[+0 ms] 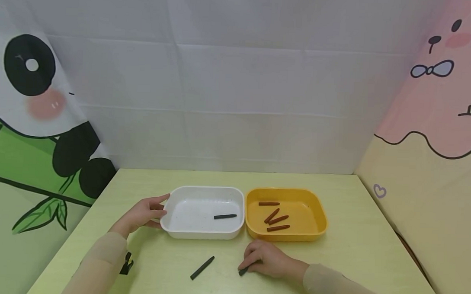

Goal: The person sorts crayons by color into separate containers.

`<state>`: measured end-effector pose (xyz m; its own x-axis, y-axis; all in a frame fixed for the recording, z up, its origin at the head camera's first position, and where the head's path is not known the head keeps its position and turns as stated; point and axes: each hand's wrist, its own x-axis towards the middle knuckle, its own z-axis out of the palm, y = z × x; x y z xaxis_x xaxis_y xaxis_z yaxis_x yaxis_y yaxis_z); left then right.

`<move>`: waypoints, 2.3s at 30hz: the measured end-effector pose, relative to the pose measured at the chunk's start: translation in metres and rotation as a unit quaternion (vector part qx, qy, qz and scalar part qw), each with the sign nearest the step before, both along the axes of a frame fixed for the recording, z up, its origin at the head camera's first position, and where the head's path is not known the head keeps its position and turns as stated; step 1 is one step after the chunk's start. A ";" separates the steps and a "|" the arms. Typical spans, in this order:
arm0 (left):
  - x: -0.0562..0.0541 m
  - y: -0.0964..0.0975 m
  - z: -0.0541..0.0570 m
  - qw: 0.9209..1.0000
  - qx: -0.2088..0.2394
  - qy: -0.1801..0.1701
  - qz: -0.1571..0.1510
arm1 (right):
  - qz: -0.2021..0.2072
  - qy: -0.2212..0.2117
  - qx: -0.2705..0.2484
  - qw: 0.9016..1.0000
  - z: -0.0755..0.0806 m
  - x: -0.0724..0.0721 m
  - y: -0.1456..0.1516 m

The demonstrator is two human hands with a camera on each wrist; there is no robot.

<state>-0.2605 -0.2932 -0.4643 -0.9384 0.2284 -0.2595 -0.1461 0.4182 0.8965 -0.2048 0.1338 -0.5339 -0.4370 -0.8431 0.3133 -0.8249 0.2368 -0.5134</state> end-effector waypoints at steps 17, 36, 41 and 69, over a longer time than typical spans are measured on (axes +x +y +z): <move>0.001 0.000 0.000 1.000 -0.003 0.002 0.002 | 0.024 0.041 -0.027 0.999 0.032 0.005 -0.027; -0.001 0.001 -0.002 1.000 0.003 0.002 -0.002 | -0.047 0.086 -0.093 0.991 0.066 -0.015 -0.048; -0.002 0.000 -0.003 1.000 0.005 0.001 -0.005 | -0.084 0.031 -0.083 0.993 0.079 -0.024 -0.047; 0.000 0.001 0.001 1.000 0.001 0.000 -0.003 | -0.188 -0.076 -0.084 0.976 0.089 -0.063 -0.071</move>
